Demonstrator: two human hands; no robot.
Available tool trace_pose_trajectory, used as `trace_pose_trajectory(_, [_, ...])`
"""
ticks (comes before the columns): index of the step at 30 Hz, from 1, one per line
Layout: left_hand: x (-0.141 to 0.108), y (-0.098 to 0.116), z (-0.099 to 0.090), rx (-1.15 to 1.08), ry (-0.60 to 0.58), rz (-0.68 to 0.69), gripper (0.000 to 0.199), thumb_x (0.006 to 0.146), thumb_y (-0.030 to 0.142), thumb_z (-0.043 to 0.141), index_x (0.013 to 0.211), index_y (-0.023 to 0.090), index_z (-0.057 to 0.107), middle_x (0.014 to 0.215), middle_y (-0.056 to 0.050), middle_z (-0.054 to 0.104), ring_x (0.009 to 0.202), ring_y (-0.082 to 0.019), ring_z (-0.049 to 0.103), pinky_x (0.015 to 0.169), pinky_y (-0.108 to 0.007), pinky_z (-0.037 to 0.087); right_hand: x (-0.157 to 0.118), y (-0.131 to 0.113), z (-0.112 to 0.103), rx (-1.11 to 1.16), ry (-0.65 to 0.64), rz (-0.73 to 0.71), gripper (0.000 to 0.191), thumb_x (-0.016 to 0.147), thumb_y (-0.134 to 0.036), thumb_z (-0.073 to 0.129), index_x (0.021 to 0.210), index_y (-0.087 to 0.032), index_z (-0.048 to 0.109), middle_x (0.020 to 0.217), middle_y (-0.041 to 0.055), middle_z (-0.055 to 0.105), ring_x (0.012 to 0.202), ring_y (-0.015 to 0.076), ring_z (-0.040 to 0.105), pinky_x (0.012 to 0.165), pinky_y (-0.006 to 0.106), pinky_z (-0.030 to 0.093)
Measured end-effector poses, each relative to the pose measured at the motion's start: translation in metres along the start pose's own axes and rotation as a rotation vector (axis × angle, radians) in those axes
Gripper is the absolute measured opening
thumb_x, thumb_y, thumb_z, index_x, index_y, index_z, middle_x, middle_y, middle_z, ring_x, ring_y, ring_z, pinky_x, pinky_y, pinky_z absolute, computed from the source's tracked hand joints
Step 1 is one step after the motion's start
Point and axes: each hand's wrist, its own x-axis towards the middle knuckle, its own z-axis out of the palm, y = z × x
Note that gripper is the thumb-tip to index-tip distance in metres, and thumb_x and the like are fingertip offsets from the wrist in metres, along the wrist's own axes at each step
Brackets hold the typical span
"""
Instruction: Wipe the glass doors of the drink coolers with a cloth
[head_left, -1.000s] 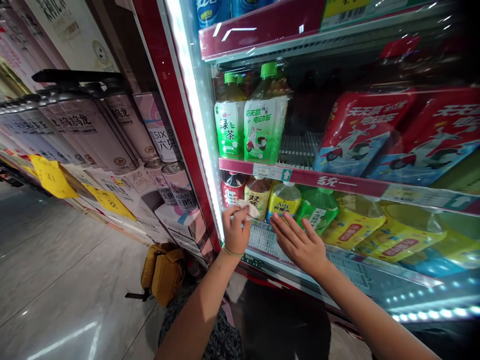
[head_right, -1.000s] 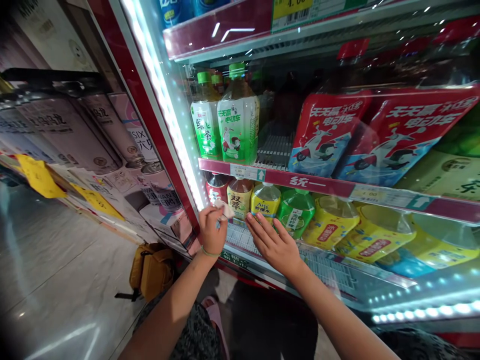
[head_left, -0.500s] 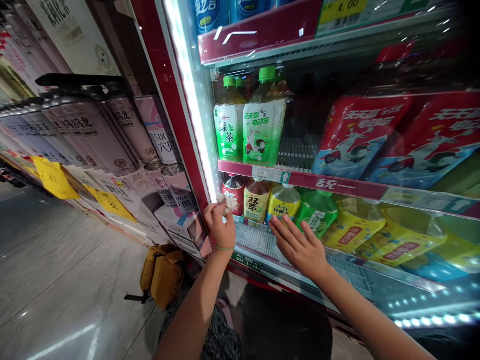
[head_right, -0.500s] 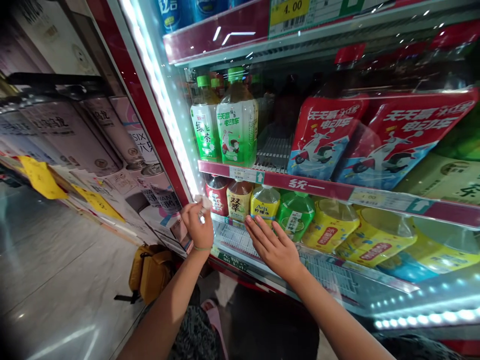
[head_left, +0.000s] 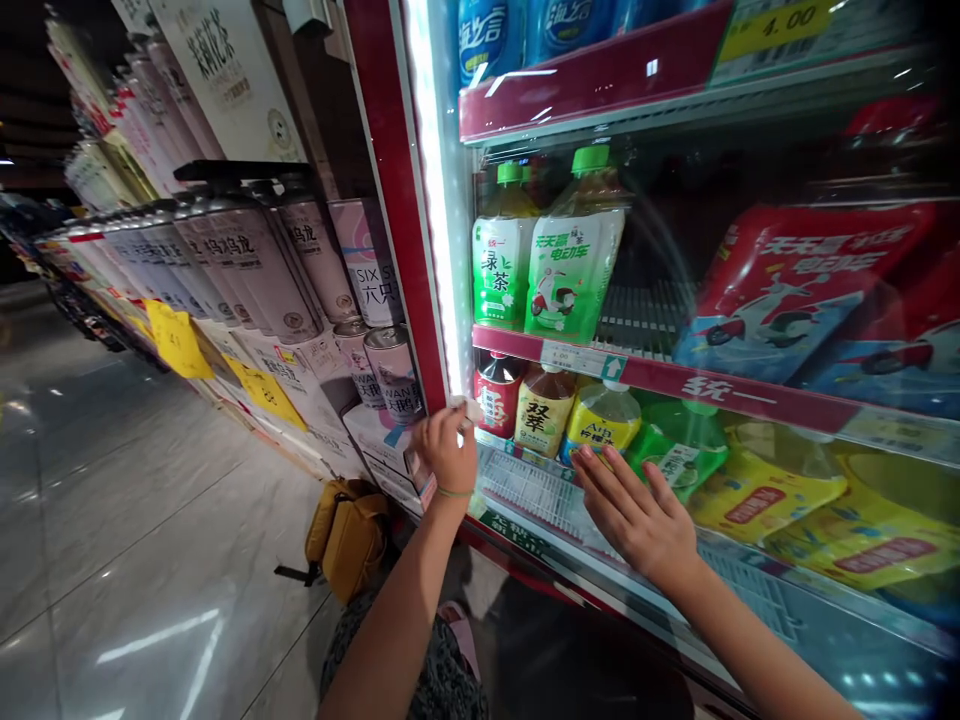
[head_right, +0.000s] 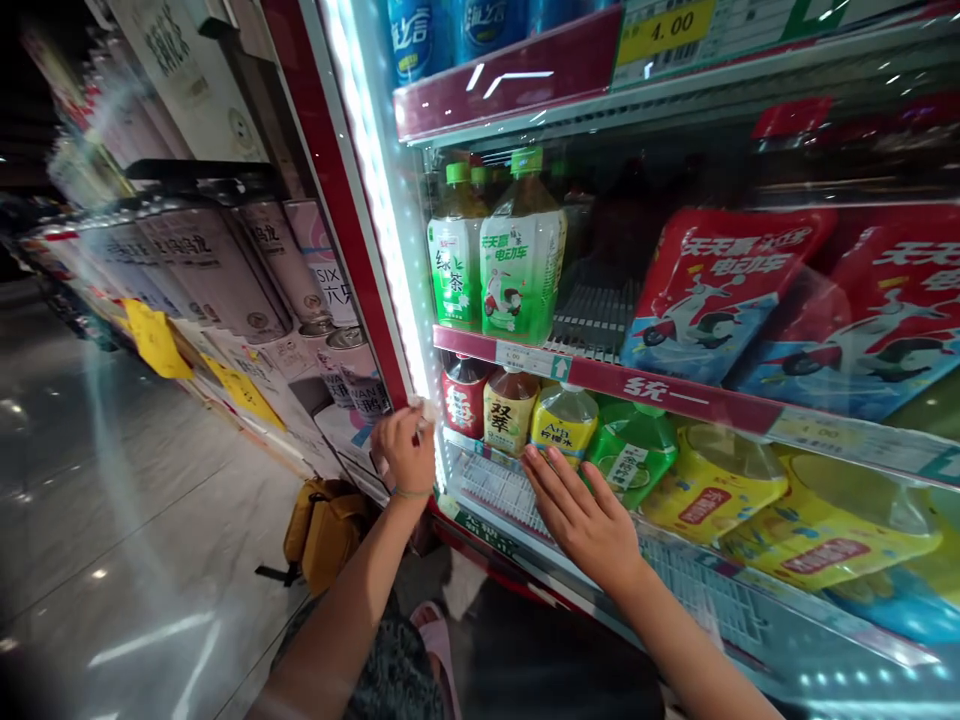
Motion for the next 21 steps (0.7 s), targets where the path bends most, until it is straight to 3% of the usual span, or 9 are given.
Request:
trace_pose_trajectory(2, [0.003,-0.006,-0.003,0.030,0.028,-0.071,0.014,0.098,0.024,0.060,0.108,0.022,0.070,0.096,-0.007,0.071,0.092,-0.022,0.063,0.094,-0.043,0.045,0.000,0.000,0.000,0.024,0.003,0.013,0.053,0.099,-0.024,0.064,0.151,-0.023,0.053,0.149,0.0010,0.059,0.157,0.0171,0.030,0.135,0.039,0.012])
trace_pose_trajectory(7, [-0.009,-0.009,-0.003,-0.039,-0.079,0.031,0.009,0.096,0.025,0.062,0.095,0.024,0.071,0.085,-0.004,0.068,0.084,-0.020,0.062,0.082,-0.036,0.049,0.000,-0.001,0.000,0.042,0.010,0.025,0.054,0.099,-0.023,0.064,0.152,-0.021,0.051,0.147,0.0013,0.061,0.157,0.0166,0.030,0.135,0.039,0.012])
trace_pose_trajectory(11, [-0.015,-0.017,-0.003,-0.001,-0.001,-0.064,0.015,0.099,0.022,0.056,0.106,0.021,0.068,0.091,-0.007,0.065,0.089,-0.022,0.059,0.080,-0.037,0.048,-0.001,-0.001,0.000,0.049,0.014,0.017,0.056,0.098,-0.024,0.065,0.153,-0.022,0.051,0.145,0.0015,0.063,0.157,0.0170,0.031,0.135,0.039,0.013])
trace_pose_trajectory(16, [-0.024,-0.019,-0.002,-0.054,-0.106,0.003,0.010,0.096,0.026,0.061,0.093,0.023,0.070,0.083,-0.003,0.063,0.082,-0.019,0.061,0.077,-0.033,0.050,0.000,-0.001,0.000,0.028,0.009,0.020,0.057,0.098,-0.024,0.065,0.152,-0.022,0.051,0.146,0.0014,0.061,0.157,0.0176,0.032,0.135,0.039,0.013])
trace_pose_trajectory(21, [-0.035,-0.014,0.000,-0.027,-0.042,-0.086,0.017,0.100,0.024,0.052,0.109,0.020,0.067,0.092,-0.007,0.063,0.090,-0.022,0.060,0.079,-0.036,0.050,0.003,-0.001,-0.001,0.002,0.014,0.008,0.056,0.098,-0.024,0.063,0.152,-0.020,0.051,0.148,0.0013,0.060,0.158,0.0172,0.029,0.135,0.039,0.013])
